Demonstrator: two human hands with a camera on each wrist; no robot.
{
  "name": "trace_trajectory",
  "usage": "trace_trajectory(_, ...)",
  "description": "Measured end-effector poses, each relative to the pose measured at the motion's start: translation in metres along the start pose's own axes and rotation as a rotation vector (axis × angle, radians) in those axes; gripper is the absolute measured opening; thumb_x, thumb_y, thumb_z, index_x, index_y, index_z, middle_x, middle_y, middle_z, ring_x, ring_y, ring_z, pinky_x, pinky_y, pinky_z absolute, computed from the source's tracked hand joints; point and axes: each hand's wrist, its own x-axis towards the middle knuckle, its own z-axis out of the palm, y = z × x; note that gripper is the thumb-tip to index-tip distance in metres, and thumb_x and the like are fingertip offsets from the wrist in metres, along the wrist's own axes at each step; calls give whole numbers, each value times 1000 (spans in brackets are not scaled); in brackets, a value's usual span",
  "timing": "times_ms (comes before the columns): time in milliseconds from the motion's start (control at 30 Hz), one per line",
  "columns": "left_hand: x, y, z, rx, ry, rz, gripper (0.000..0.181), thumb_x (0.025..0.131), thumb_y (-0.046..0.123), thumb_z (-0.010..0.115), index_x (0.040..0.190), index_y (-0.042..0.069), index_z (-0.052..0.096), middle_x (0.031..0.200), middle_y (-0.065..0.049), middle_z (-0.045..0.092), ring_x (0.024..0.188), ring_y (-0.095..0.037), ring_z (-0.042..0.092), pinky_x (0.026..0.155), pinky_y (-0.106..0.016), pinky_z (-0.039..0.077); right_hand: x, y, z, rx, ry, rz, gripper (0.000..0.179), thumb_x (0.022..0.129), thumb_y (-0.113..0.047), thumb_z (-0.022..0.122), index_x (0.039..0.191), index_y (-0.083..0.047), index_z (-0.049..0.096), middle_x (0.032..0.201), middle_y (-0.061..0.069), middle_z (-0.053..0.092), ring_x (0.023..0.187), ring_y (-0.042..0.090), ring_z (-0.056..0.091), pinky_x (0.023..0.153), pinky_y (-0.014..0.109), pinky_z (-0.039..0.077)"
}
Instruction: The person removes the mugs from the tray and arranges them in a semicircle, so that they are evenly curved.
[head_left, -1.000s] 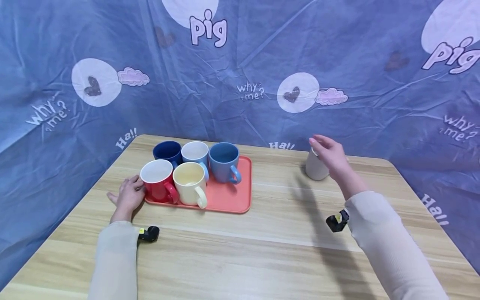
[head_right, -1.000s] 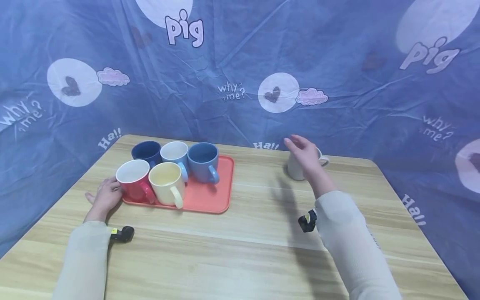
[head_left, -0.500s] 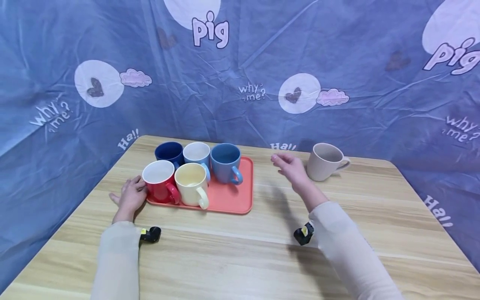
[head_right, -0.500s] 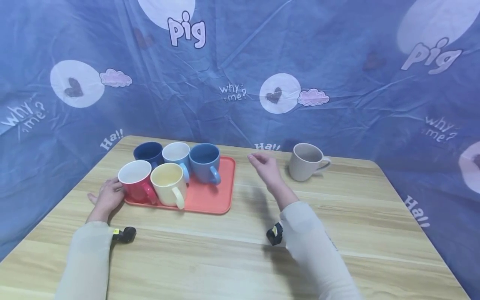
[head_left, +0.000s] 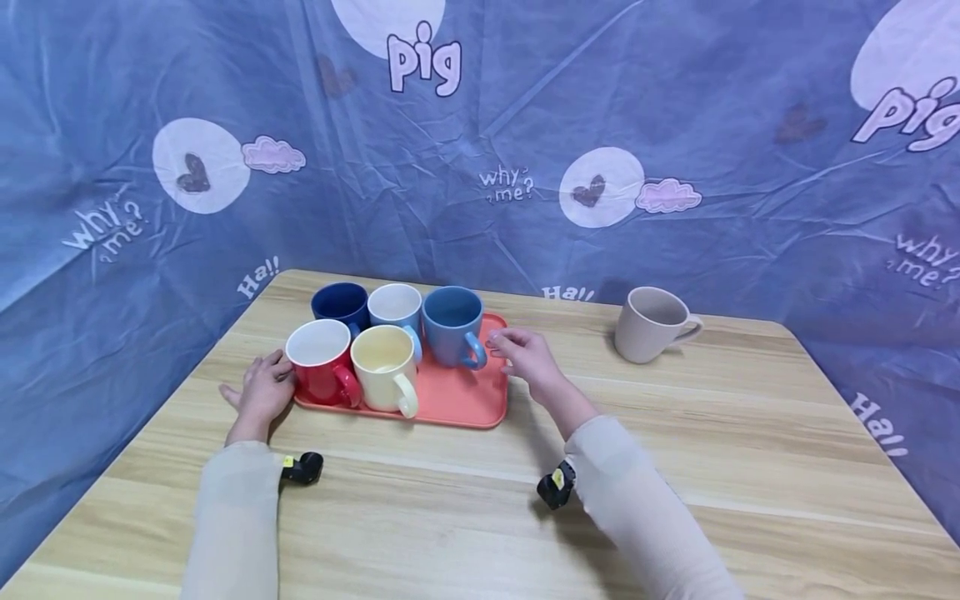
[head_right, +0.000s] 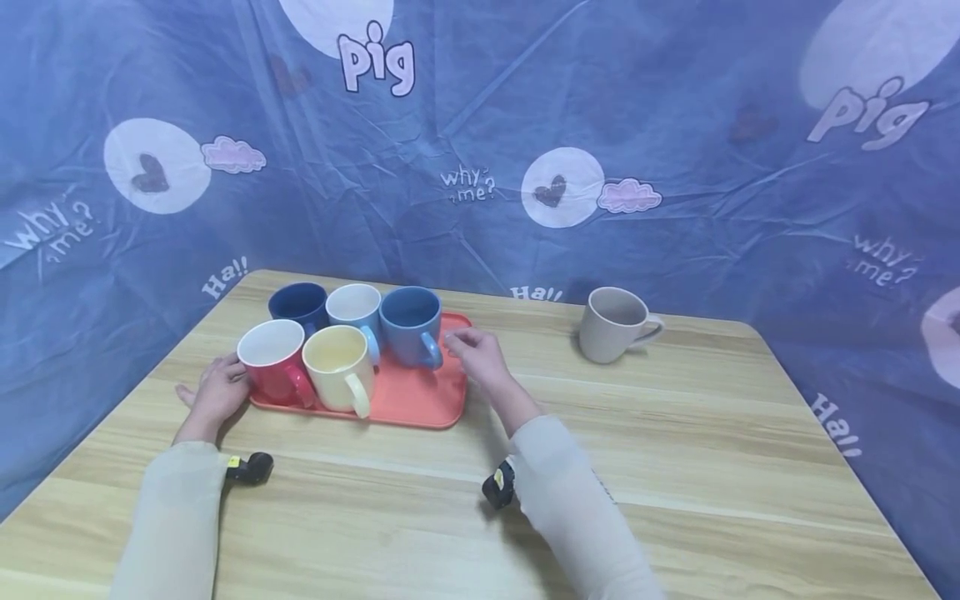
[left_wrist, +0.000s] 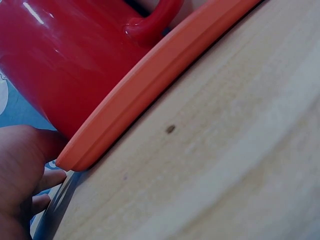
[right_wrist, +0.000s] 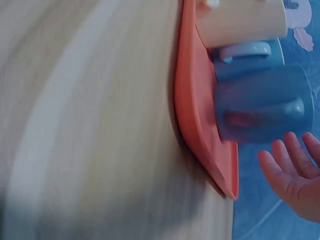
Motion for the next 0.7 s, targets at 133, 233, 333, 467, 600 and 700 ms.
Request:
trace_trajectory(133,0,1,-1,3,0,2,37,86,20,39,115,1,51,133,-20,29,124,-39,12,83,-64,-17,-6,-6,16,26,52,58,25,85,-14,55,101,4,58,90,11,59,84,23,57,79,46,43)
trace_trajectory(233,0,1,-1,3,1,4,37,86,19,39,115,1,51,133,-20,29,124,-39,12,83,-64,-17,-4,-4,22,90,64,90,22,85,-11,54,99,5,57,89,9,57,84,25,56,79,48,43)
trace_trajectory(333,0,1,0,1,5,10,37,86,19,39,115,0,51,133,-20,29,124,-39,12,83,-64,-17,-3,-2,25,135,69,113,20,85,-10,54,97,6,56,90,14,57,85,28,55,78,49,42)
trace_trajectory(467,1,1,0,-1,11,17,36,86,19,40,114,0,52,133,-21,30,124,-39,13,83,-64,-17,-1,-1,29,161,69,143,18,84,-12,55,93,4,56,96,24,56,83,28,55,79,49,42)
trace_trajectory(600,1,0,1,-2,13,14,36,86,19,40,114,0,52,133,-21,29,124,-39,12,83,-64,-17,2,0,32,162,63,152,20,84,-12,56,92,6,57,88,19,58,80,24,55,79,46,43)
trace_trajectory(700,1,0,0,-1,15,13,36,86,19,40,114,1,52,133,-21,30,124,-39,12,83,-64,-17,3,0,34,129,57,157,22,84,-14,56,92,6,58,81,12,59,81,21,56,73,41,45)
